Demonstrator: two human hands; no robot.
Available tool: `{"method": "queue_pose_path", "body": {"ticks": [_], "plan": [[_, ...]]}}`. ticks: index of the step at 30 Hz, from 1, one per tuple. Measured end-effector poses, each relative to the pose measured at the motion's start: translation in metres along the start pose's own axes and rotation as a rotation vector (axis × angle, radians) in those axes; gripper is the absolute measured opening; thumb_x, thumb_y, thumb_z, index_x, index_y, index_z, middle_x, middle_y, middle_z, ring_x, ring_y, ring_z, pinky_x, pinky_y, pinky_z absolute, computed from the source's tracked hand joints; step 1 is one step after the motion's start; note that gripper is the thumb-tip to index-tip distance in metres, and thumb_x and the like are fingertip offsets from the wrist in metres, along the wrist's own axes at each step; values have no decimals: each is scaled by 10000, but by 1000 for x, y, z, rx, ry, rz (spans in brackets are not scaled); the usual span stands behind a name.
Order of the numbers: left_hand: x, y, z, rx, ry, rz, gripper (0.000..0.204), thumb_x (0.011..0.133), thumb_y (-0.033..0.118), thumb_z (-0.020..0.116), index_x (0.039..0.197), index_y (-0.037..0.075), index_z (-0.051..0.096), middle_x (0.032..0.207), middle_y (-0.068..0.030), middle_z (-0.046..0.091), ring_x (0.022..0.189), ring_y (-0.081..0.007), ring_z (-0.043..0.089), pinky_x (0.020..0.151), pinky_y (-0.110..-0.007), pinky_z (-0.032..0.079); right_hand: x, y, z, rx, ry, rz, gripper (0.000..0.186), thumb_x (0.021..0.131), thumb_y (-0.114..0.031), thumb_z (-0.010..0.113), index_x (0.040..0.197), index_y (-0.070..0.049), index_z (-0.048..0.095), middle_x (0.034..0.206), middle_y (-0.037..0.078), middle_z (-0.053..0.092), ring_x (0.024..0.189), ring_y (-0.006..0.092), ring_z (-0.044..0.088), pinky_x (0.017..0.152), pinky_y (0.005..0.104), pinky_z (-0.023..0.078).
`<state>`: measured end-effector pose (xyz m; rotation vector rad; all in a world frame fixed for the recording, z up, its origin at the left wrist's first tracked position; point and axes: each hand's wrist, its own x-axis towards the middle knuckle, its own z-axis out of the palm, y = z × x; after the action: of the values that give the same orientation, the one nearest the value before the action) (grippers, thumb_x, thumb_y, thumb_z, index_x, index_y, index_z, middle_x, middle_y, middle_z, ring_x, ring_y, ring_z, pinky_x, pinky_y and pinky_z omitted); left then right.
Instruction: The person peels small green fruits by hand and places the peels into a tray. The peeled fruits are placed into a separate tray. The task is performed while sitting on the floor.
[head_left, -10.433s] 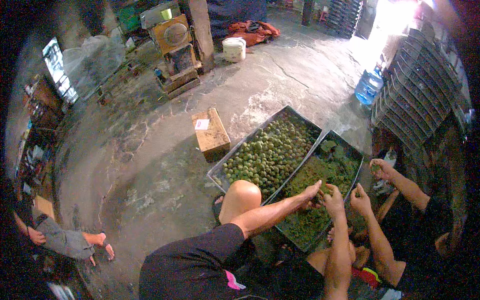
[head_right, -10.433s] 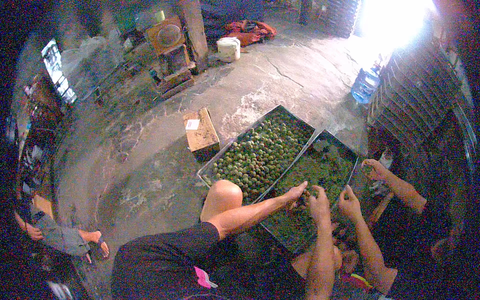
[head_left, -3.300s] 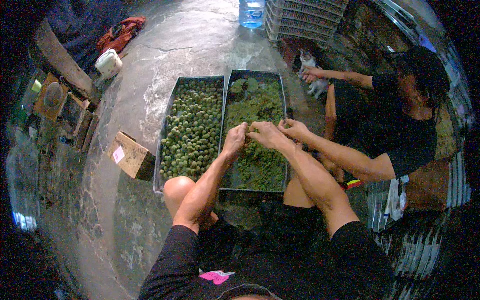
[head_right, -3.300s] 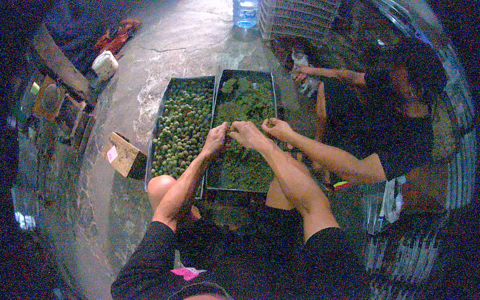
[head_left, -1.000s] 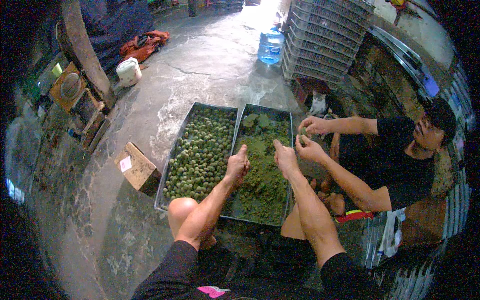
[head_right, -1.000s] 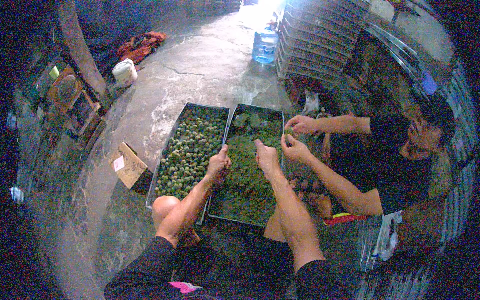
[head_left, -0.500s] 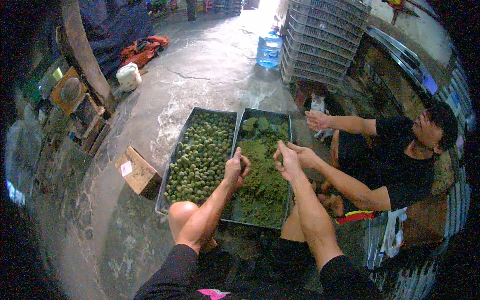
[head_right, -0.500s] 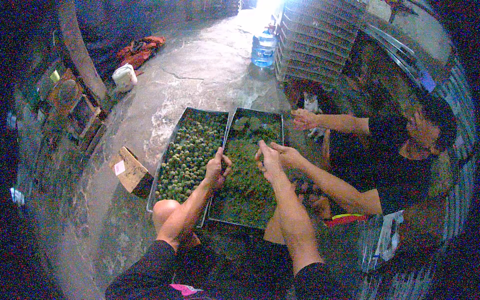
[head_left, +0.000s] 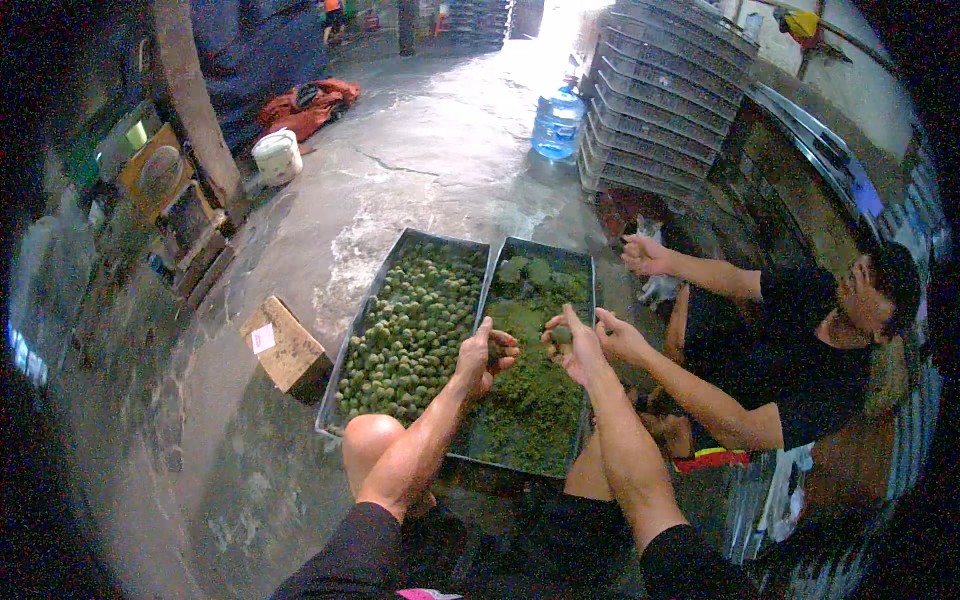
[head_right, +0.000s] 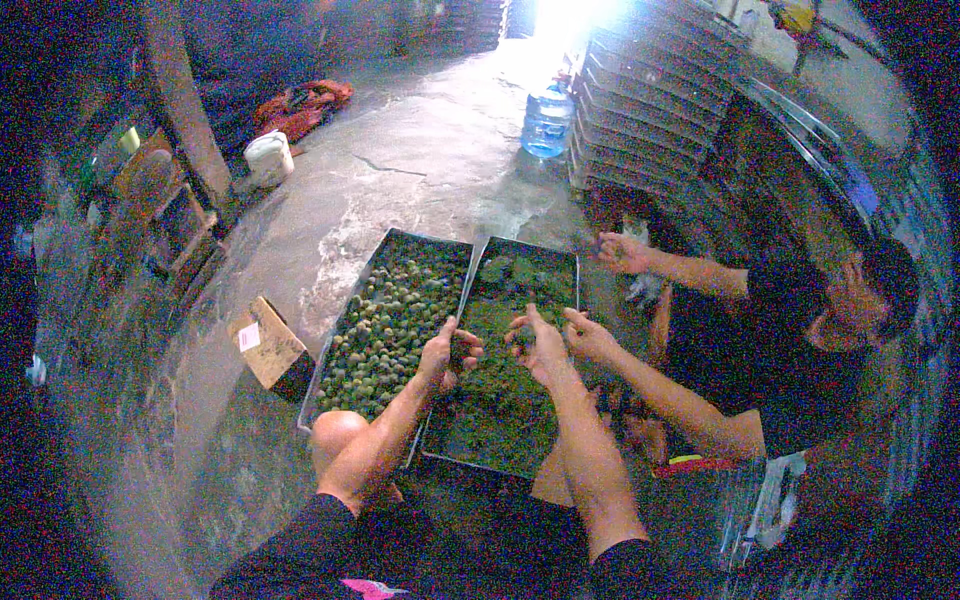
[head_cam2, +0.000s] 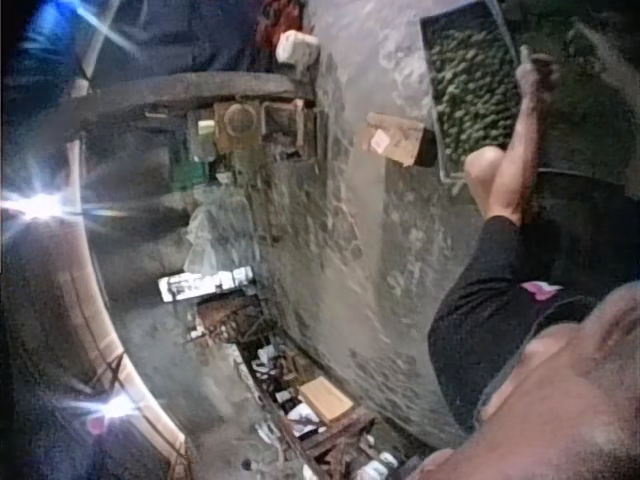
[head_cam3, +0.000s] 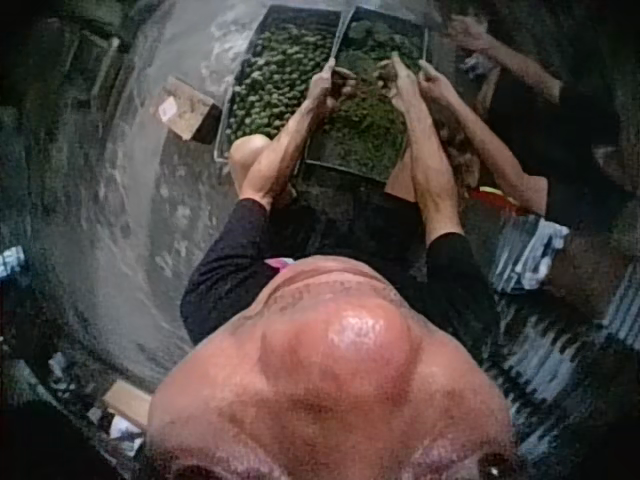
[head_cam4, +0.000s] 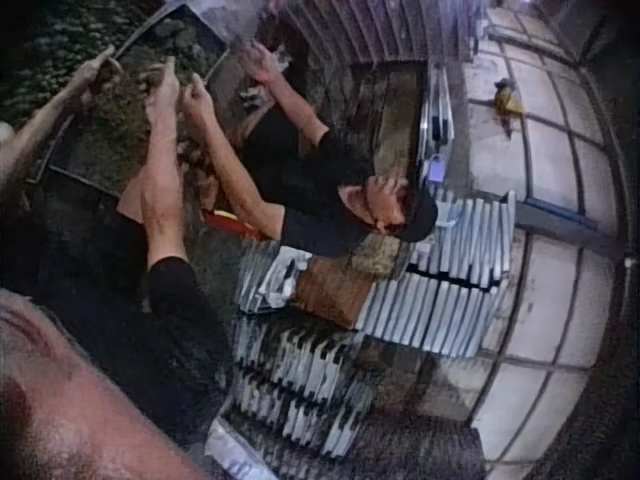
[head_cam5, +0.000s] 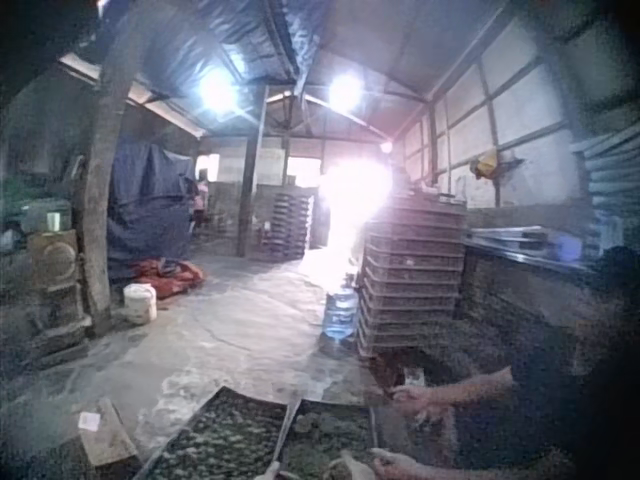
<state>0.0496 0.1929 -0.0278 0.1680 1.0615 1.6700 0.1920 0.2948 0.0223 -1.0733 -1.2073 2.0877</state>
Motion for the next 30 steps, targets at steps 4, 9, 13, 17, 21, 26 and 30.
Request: {"method": "queue_pose_path", "body": {"ticks": [4, 9, 13, 17, 21, 26, 30], "plan": [[11, -2, -28, 408, -48, 142, 559, 870, 498, 413, 534, 66, 529, 460, -49, 486, 360, -153, 433, 373, -265, 364, 23, 31, -3, -308, -14, -60, 382, 875, -376, 476, 624, -87, 491, 519, 21, 456, 429, 113, 386, 393, 252, 292], [3, -26, -82, 382, 97, -292, 485, 855, 423, 476, 635, 0, 561, 564, -94, 533, 434, -177, 497, 367, -301, 383, 22, 84, 24, -713, 1, 7, 409, 852, -394, 505, 634, -48, 519, 483, 13, 443, 399, 116, 412, 381, 268, 318], [23, -57, -165, 520, 221, -274, 454, 821, 393, 528, 785, -59, 556, 658, -132, 556, 490, -231, 537, 430, -340, 467, 64, 197, 5, -673, -130, 282, 251, 843, -212, 561, 982, -3, 542, 844, 71, 577, 615, 149, 540, 478, 283, 460], [12, -16, -191, 662, 439, -139, 479, 810, 398, 525, 961, -54, 564, 901, -166, 599, 888, -239, 586, 814, -364, 454, 49, 231, 70, -258, -174, 386, 455, 855, -179, 532, 1252, -32, 367, 1043, 88, 528, 819, 183, 547, 632, 291, 480], [9, 2, -204, 972, 375, 249, 503, 817, 372, 534, 1110, -37, 533, 1019, -168, 598, 928, -218, 563, 848, -294, 411, 53, 283, 35, -859, -240, 241, 495, 801, -237, 582, 1213, -11, 428, 1109, 144, 547, 923, 250, 565, 765, 356, 468], [-32, 57, -128, 911, 240, 329, 338, 838, 243, 532, 1042, -20, 586, 1173, -205, 515, 1145, -250, 460, 956, -312, 332, 74, 288, -90, -1282, 249, 324, 566, 727, -361, 621, 1180, -53, 485, 1099, 194, 549, 987, 338, 538, 825, 416, 440], [-47, 70, -110, 888, 178, 255, 307, 843, 208, 529, 1052, -11, 582, 1222, -209, 475, 1150, -255, 455, 955, -323, 345, 62, 368, -166, -1786, 447, 70, 548, 719, -355, 600, 1146, -25, 502, 1070, 195, 564, 966, 351, 548, 820, 438, 447]]}}
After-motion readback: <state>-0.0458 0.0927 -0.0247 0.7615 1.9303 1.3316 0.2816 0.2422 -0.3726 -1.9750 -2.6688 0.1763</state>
